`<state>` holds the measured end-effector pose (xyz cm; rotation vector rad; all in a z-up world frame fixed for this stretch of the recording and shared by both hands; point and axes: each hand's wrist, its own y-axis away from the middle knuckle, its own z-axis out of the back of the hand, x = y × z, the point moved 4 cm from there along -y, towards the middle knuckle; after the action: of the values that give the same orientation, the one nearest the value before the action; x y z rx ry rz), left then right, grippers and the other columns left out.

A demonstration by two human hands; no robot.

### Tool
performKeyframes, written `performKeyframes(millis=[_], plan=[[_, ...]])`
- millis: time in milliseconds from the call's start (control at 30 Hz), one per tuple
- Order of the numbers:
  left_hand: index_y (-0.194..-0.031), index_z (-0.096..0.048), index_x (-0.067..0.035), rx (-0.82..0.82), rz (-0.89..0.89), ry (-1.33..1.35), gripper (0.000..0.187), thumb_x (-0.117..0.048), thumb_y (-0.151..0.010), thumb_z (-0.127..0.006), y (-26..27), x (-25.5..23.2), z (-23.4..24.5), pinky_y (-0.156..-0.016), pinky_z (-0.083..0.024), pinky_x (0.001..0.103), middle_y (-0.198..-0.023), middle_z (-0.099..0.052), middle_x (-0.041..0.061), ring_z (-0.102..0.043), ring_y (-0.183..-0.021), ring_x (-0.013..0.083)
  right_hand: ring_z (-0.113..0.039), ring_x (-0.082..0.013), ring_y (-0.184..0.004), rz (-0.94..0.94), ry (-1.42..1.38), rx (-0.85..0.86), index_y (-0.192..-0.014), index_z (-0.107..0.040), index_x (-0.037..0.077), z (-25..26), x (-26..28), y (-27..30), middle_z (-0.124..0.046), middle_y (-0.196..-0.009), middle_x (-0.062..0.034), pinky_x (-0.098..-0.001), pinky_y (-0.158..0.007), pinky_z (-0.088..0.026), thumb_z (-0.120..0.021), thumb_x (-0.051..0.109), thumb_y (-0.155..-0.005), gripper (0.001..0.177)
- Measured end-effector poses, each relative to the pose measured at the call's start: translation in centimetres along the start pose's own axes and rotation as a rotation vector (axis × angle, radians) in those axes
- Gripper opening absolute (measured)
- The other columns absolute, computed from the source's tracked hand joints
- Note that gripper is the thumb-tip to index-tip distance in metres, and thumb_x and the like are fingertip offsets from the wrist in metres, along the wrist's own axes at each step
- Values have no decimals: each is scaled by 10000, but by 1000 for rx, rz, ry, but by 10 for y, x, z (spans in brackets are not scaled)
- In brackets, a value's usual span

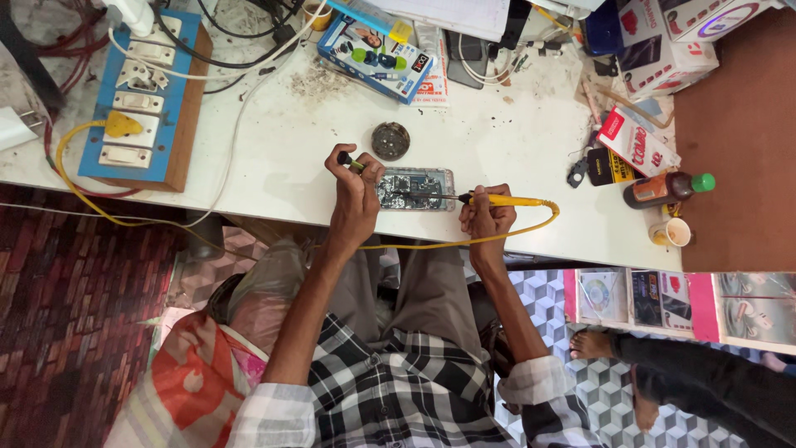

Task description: The person uses a soldering iron and solder wire to apply solder to various points on a small circuit board. They repeatedly dip the iron into a solder pot and apply it to the board's surface.

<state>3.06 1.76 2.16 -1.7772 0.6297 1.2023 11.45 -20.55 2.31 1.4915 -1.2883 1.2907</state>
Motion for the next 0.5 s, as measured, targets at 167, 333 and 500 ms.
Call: performKeyframes(millis=[167,333,500], plan=[[-1364,-167,-68,14,4,-32,299,-42,-1144,-368,1,1,1,-829,-461,311,-901,-479,87,-449,-850,170,-490,-82,-472,-5,26,7,-953,-480,67,0,1,0,-543,-609,-53,-226,-426,-374,-596,203,-1079,218],[-1386,-156,-78,32,-46,11,352,40,-1087,-301,2,1,1,-859,-451,307,-936,-458,89,-433,-869,173,-491,-82,-465,-11,31,6,-957,-479,75,-2,4,2,-553,-606,-54,-222,-421,-364,-598,236,-1073,231],[-1379,-161,-76,23,-32,2,368,55,-1072,-316,1,-1,1,-872,-462,304,-940,-461,89,-449,-872,173,-486,-77,-455,-30,46,14,-974,-470,87,-4,7,3,-565,-601,-56,-213,-417,-344,-586,263,-1068,231]])
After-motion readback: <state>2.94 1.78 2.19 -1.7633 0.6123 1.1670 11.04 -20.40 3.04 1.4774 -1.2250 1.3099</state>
